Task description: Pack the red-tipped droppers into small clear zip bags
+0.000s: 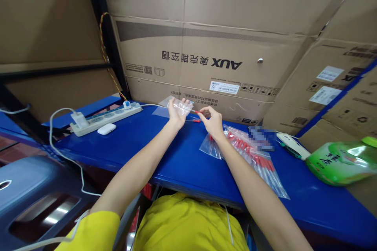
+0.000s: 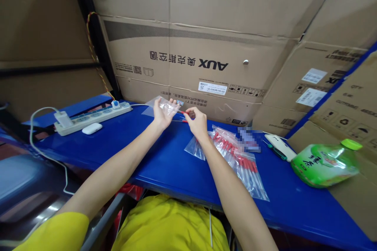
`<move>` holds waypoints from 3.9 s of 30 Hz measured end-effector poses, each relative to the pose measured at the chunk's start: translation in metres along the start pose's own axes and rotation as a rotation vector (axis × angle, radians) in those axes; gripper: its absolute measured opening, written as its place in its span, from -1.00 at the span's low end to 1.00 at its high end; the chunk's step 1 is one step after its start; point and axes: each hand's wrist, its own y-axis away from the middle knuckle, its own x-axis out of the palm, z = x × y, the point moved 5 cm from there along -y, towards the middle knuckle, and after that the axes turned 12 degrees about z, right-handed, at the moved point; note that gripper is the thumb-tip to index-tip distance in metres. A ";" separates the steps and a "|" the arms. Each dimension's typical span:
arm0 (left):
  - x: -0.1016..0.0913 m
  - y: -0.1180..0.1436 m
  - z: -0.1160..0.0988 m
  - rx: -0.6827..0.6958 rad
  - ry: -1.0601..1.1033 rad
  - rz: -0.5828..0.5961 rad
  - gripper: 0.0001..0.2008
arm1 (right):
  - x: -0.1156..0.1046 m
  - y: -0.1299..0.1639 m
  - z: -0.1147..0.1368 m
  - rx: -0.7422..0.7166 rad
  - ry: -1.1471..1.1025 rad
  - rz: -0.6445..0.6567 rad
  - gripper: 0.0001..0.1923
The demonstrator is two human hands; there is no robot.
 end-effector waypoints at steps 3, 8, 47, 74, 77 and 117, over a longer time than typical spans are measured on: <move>0.010 0.011 0.023 -0.097 -0.052 0.083 -0.71 | 0.007 0.003 0.000 0.033 0.035 -0.014 -0.75; 0.021 0.022 0.042 -0.078 -0.079 0.130 -0.80 | 0.009 0.012 0.001 0.074 0.191 -0.080 -0.77; -0.017 -0.007 -0.015 0.011 -0.165 -0.236 -0.88 | 0.000 0.014 -0.036 0.443 0.708 0.202 -0.70; 0.000 0.009 0.031 -0.088 -0.203 -0.018 -0.87 | 0.035 0.009 0.000 0.058 0.201 0.024 -0.84; 0.001 0.014 0.041 -0.110 -0.223 -0.017 -0.87 | 0.038 0.007 -0.005 0.104 0.181 -0.007 -0.83; -0.008 -0.007 -0.009 0.029 -0.164 -0.078 -0.91 | 0.010 0.014 0.009 -0.101 0.236 0.047 -0.88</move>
